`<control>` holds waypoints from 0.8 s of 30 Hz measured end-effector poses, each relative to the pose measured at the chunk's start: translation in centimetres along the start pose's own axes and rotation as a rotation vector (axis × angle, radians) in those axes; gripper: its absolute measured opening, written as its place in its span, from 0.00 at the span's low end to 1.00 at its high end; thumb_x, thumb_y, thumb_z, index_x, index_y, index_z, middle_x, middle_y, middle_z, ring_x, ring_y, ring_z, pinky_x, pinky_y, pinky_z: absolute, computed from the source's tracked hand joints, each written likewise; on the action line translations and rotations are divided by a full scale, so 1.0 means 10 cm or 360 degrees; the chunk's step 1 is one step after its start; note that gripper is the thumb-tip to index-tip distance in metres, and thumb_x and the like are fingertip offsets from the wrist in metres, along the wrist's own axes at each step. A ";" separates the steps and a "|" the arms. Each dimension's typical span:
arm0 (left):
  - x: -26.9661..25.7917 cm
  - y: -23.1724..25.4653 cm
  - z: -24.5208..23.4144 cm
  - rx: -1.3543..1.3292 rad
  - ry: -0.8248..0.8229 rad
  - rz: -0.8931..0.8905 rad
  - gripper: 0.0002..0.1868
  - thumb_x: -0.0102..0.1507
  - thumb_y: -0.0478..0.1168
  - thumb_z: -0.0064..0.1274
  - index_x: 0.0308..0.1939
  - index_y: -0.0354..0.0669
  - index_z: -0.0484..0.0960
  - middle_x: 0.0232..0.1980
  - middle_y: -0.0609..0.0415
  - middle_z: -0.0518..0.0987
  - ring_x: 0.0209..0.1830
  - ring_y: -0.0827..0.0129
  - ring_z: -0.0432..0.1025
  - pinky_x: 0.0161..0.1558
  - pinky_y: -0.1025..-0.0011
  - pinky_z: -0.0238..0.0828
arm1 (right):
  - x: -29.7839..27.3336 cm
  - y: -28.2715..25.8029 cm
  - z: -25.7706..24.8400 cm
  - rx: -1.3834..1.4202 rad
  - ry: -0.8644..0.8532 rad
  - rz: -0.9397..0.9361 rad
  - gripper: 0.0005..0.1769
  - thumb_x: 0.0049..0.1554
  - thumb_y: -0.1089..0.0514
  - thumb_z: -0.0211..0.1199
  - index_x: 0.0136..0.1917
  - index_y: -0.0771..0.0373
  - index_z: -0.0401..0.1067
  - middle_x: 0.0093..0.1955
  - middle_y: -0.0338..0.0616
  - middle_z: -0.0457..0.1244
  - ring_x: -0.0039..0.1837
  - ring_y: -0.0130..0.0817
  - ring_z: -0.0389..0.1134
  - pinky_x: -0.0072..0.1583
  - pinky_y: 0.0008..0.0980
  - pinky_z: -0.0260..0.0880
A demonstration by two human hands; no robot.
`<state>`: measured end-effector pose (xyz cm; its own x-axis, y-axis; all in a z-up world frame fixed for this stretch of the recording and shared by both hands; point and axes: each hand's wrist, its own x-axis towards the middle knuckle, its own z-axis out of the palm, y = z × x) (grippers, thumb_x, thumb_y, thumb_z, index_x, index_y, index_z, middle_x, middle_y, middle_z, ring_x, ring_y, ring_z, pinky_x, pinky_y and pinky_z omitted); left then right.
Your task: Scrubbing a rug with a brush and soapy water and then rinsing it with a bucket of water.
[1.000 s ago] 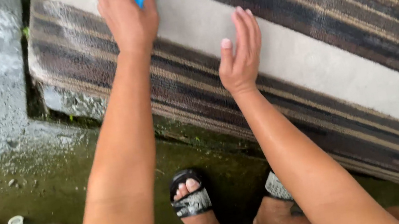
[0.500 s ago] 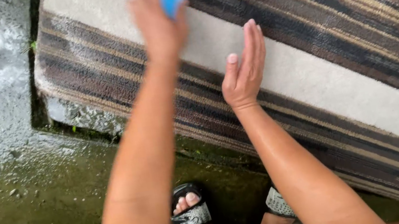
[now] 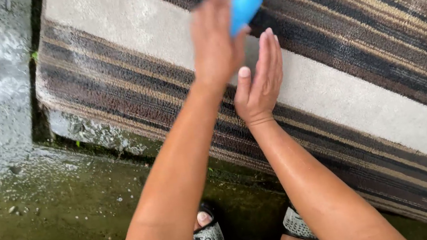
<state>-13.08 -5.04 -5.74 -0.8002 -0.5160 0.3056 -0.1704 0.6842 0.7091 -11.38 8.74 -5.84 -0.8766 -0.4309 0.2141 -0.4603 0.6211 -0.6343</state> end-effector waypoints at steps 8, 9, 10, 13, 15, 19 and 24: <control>0.32 -0.67 -0.49 0.0310 0.0258 -0.0189 0.32 0.61 0.37 0.69 0.65 0.34 0.71 0.63 0.37 0.70 0.57 0.40 0.65 0.60 0.47 0.61 | -0.06 -0.04 -0.02 -0.0098 -0.0045 0.0068 0.37 0.72 0.38 0.32 0.83 0.64 0.49 0.84 0.53 0.49 0.86 0.52 0.48 0.84 0.52 0.46; 0.37 -0.65 -0.45 0.0269 0.0259 -0.0099 0.32 0.62 0.37 0.69 0.65 0.34 0.70 0.62 0.38 0.71 0.59 0.39 0.65 0.62 0.47 0.61 | 0.03 -0.04 0.02 -0.0029 0.0013 0.0029 0.37 0.73 0.38 0.33 0.83 0.64 0.49 0.84 0.54 0.49 0.86 0.53 0.48 0.84 0.52 0.47; 0.30 -0.41 -0.36 0.0270 0.0276 -0.0067 0.32 0.62 0.37 0.69 0.65 0.34 0.70 0.62 0.38 0.71 0.59 0.39 0.65 0.62 0.47 0.61 | 0.06 -0.03 0.02 -0.0020 0.0046 0.0017 0.37 0.73 0.38 0.33 0.83 0.64 0.49 0.84 0.54 0.49 0.86 0.53 0.48 0.84 0.52 0.47; 0.04 0.16 -0.10 -0.0282 -0.0023 0.0037 0.31 0.58 0.39 0.67 0.61 0.38 0.70 0.60 0.41 0.69 0.62 0.43 0.66 0.66 0.51 0.63 | 0.05 0.01 0.01 0.0013 0.0050 0.0138 0.36 0.72 0.40 0.33 0.83 0.65 0.50 0.84 0.56 0.49 0.85 0.55 0.49 0.83 0.52 0.47; -0.09 0.38 -0.04 -0.0322 -0.0220 -0.0134 0.33 0.57 0.41 0.68 0.64 0.39 0.73 0.60 0.42 0.71 0.60 0.44 0.66 0.64 0.53 0.64 | 0.01 0.04 0.03 0.0244 0.0156 0.0253 0.34 0.74 0.43 0.30 0.82 0.67 0.52 0.84 0.57 0.50 0.85 0.55 0.49 0.83 0.52 0.49; -0.10 0.20 -0.03 -0.0007 -0.0291 -0.0021 0.33 0.60 0.37 0.65 0.69 0.42 0.73 0.65 0.46 0.71 0.62 0.48 0.66 0.65 0.55 0.64 | 0.09 0.01 0.04 -0.0018 0.0018 0.0138 0.30 0.73 0.46 0.35 0.79 0.65 0.59 0.82 0.57 0.53 0.85 0.57 0.49 0.83 0.53 0.47; 0.09 -0.03 -0.15 0.0184 0.0145 -0.0181 0.35 0.57 0.38 0.65 0.66 0.39 0.70 0.63 0.41 0.69 0.58 0.43 0.64 0.62 0.50 0.61 | 0.78 0.02 0.04 -0.0230 -0.0061 -0.0041 0.24 0.71 0.48 0.49 0.77 0.52 0.65 0.82 0.43 0.56 0.85 0.45 0.50 0.83 0.56 0.37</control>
